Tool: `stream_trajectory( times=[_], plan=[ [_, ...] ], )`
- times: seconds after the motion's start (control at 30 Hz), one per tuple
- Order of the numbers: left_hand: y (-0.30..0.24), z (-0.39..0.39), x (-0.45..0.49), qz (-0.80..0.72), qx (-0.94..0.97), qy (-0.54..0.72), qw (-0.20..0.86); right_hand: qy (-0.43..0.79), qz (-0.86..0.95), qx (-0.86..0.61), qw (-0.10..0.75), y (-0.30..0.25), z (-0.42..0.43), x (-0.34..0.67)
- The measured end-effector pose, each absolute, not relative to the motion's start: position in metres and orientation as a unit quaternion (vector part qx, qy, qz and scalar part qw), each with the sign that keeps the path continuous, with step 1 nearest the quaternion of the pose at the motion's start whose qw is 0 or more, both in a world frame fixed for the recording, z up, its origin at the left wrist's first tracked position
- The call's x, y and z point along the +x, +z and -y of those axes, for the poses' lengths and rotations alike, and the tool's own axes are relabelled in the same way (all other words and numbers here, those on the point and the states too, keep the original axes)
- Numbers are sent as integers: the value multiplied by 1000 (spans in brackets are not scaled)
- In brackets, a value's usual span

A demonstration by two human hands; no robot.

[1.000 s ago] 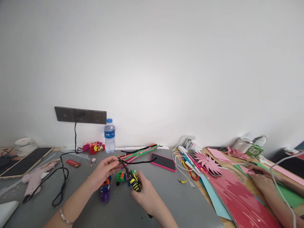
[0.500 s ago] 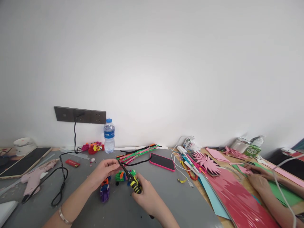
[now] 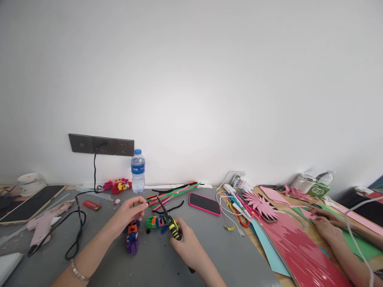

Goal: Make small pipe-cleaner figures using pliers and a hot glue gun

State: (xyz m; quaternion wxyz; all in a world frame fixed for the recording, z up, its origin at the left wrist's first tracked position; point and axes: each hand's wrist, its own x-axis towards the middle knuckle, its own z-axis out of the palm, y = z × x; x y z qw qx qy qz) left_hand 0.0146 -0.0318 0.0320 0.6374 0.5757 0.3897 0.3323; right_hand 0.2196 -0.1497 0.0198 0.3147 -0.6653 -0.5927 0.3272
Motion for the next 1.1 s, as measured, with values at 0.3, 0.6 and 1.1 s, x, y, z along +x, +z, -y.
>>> stream_trajectory(
  times=[0.3, 0.6, 1.1],
  plan=[
    [37, 29, 1, -381, 770, 272, 434, 282, 508, -749, 319, 10, 170, 254],
    [22, 41, 11, -435, 821, 118, 351, 293, 489, -753, 329, 7, 169, 277],
    [13, 2, -18, -466, 757, 339, 308, 360, 506, -737, 267, 7, 163, 278]
  ],
)
